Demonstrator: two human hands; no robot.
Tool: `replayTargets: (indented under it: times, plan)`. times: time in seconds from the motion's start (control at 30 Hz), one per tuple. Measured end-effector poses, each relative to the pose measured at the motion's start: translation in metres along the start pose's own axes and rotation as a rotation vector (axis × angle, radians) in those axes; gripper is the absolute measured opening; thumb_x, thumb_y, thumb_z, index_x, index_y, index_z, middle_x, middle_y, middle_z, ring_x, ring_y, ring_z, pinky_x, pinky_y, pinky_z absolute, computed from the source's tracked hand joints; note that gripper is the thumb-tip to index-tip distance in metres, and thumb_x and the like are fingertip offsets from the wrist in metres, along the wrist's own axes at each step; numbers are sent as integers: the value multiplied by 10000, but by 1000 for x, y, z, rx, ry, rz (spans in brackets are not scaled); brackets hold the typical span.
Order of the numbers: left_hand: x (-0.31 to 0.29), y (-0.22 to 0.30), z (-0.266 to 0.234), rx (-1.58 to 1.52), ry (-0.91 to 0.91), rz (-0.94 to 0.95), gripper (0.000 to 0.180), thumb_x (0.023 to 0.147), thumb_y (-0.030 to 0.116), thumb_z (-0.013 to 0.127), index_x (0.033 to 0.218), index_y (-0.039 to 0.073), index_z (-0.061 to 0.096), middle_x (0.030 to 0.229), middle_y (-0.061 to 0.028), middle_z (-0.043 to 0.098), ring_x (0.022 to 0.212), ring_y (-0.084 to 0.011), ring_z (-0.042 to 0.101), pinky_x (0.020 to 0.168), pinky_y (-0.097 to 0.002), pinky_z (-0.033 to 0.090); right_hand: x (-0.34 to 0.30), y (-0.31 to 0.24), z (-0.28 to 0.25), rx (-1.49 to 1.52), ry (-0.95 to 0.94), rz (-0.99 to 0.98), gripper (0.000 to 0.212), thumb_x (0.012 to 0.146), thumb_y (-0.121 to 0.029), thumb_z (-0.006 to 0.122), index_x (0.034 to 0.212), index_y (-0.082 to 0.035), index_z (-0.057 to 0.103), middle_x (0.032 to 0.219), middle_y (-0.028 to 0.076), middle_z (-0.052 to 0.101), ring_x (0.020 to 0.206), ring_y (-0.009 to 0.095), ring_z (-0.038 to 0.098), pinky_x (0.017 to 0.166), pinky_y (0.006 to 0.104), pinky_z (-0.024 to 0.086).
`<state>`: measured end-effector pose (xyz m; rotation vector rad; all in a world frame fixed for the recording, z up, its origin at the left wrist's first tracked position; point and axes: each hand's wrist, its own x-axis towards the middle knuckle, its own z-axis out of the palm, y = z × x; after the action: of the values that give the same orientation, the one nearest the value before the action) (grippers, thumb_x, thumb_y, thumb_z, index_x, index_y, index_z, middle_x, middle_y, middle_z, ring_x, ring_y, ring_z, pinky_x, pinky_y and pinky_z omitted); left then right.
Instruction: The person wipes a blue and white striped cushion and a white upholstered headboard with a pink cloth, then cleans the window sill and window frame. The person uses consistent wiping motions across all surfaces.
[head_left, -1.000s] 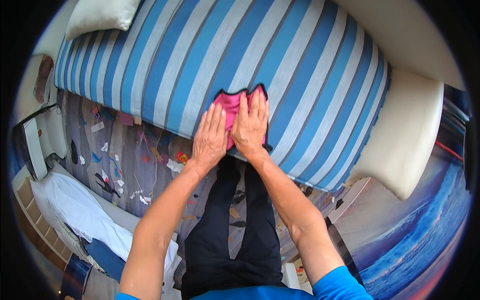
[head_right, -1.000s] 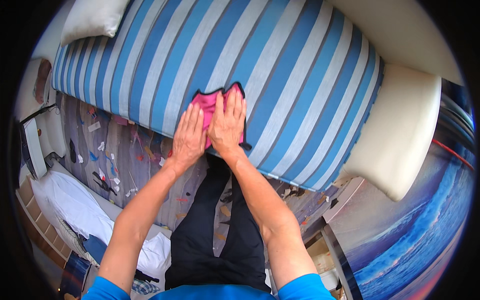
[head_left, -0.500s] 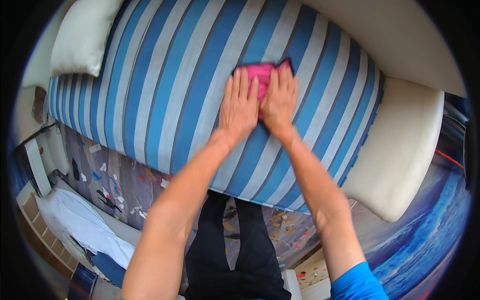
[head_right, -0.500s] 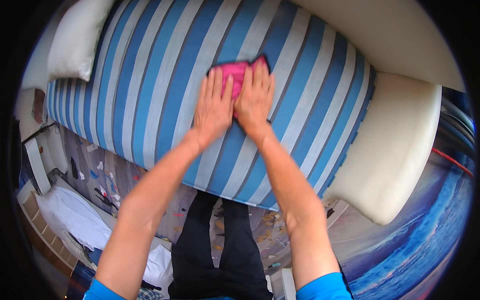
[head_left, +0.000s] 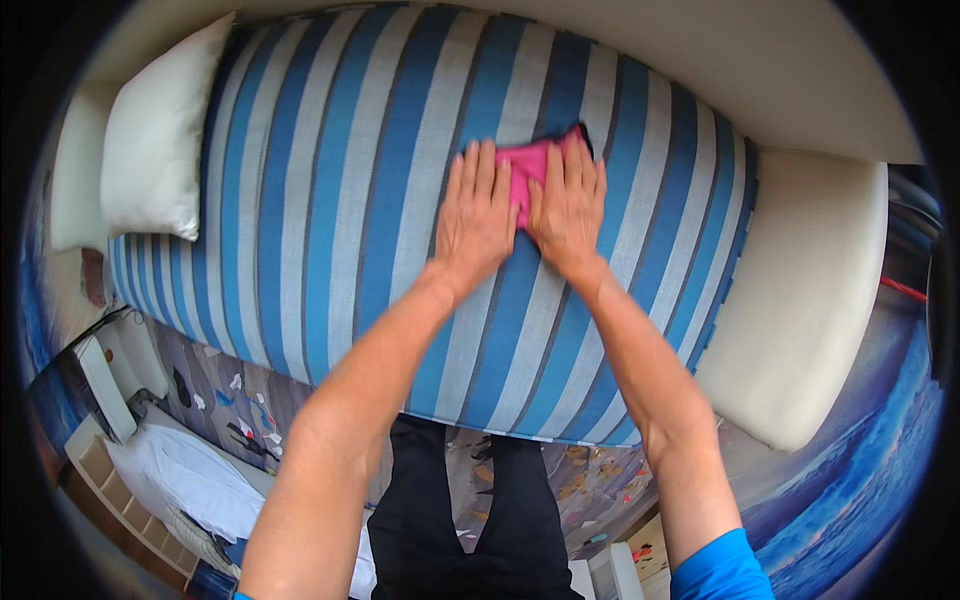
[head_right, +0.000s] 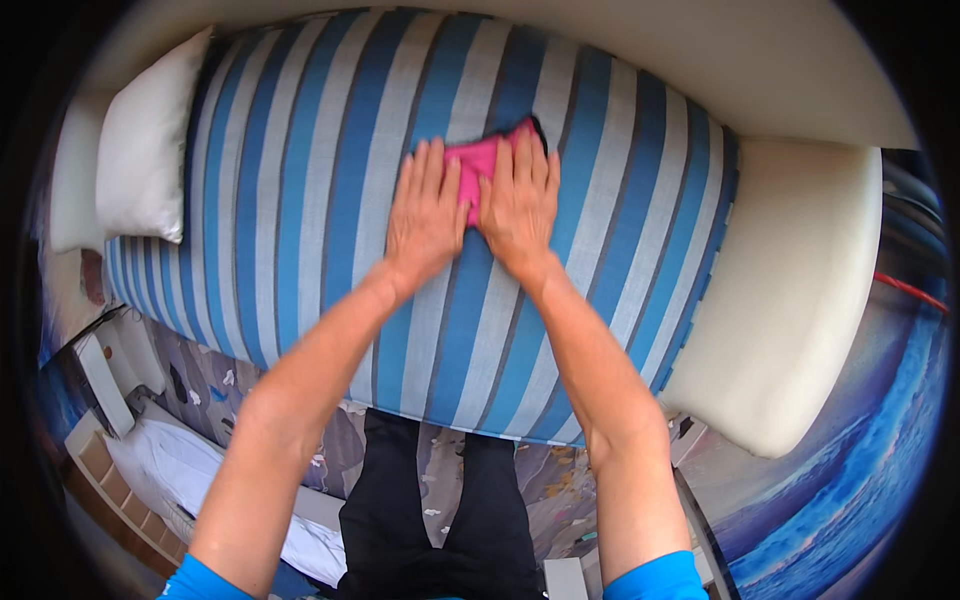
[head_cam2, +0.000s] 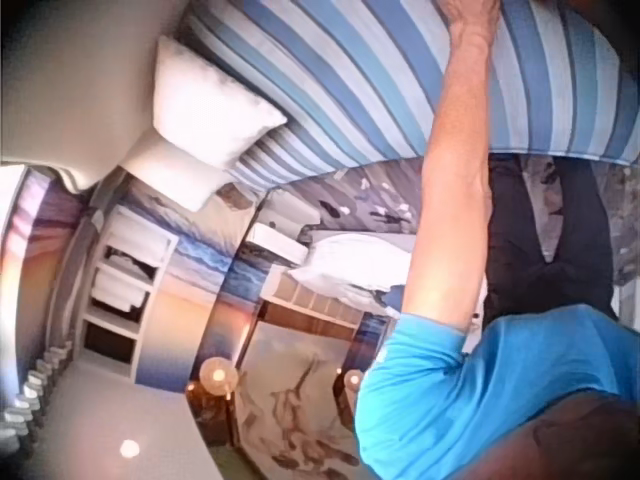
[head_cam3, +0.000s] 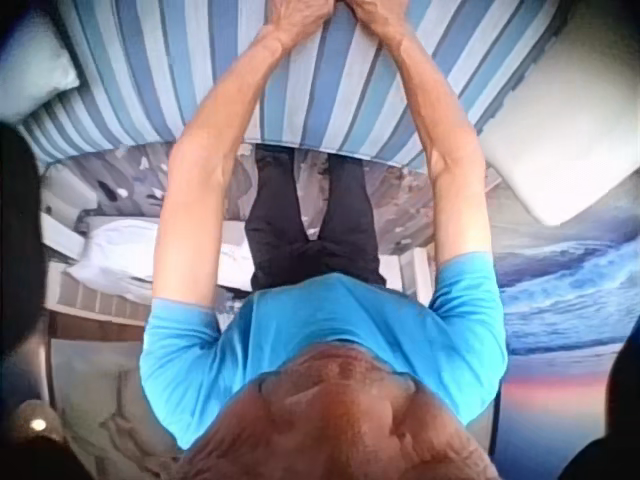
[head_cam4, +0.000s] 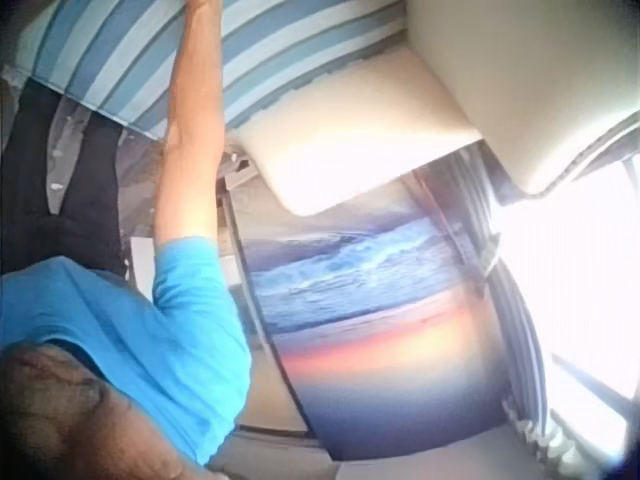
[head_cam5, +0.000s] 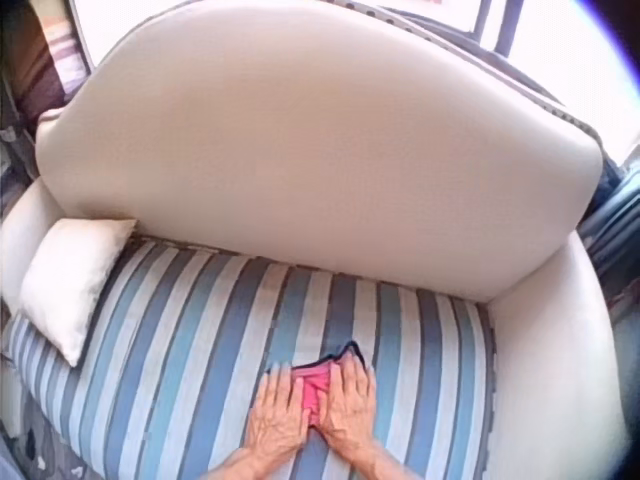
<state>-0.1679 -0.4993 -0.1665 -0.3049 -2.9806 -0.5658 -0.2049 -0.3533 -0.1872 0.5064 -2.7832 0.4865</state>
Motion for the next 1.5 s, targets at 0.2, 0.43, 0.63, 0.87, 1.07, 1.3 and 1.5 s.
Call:
replayTargets:
  times: [0.2,0.43,0.63,0.87,1.07,1.3,1.5]
  plan:
    - [-6,2,12,-79,61,67,536,880,93,594,1369,-110,512,1509,-335,390,1434,-482,350,1207,-543,268,-8,-6,-1,-71,-36,113,492,951,-240,583,1375,7,546,1455,265,478,1396,409,410,1177,558,275]
    - [-67,7,-5,-283,-132,68,576,888,86,656,1401,-109,478,1534,-331,356,1453,-485,321,1195,-567,272,-72,-33,-32,16,-193,179,544,924,-206,621,1393,51,521,1483,293,435,1423,426,376,1188,561,250]
    - [28,-3,12,-137,-27,83,507,942,113,562,1383,-126,491,1514,-300,413,1447,-440,354,1214,-522,251,21,7,0,-25,-56,153,524,928,-255,610,1347,53,546,1430,287,495,1368,425,430,1171,568,267]
    - [140,7,37,16,57,85,476,967,181,533,1340,-115,526,1459,-316,451,1387,-467,396,1181,-529,288,102,92,22,-61,51,43,490,935,-309,593,1321,-7,578,1380,208,563,1290,376,503,1132,574,322]
    - [207,78,89,30,-28,209,501,929,239,557,1316,-78,565,1426,-297,497,1394,-433,401,1166,-517,296,96,201,1,-209,51,196,462,920,-339,573,1249,-18,616,1300,198,617,1250,366,541,1110,583,343]
    - [210,179,123,-189,-23,442,444,893,160,601,1265,-83,600,1374,-288,538,1352,-428,456,1153,-506,344,19,269,-57,-207,115,486,447,948,-313,556,1256,7,609,1281,237,613,1216,410,548,1059,529,404]
    - [95,184,90,-298,-283,588,511,802,-14,590,1303,-116,583,1465,-279,494,1431,-399,408,1214,-488,289,-114,181,-84,-233,29,672,554,966,-271,583,1381,89,506,1397,349,494,1291,498,469,1119,542,351]
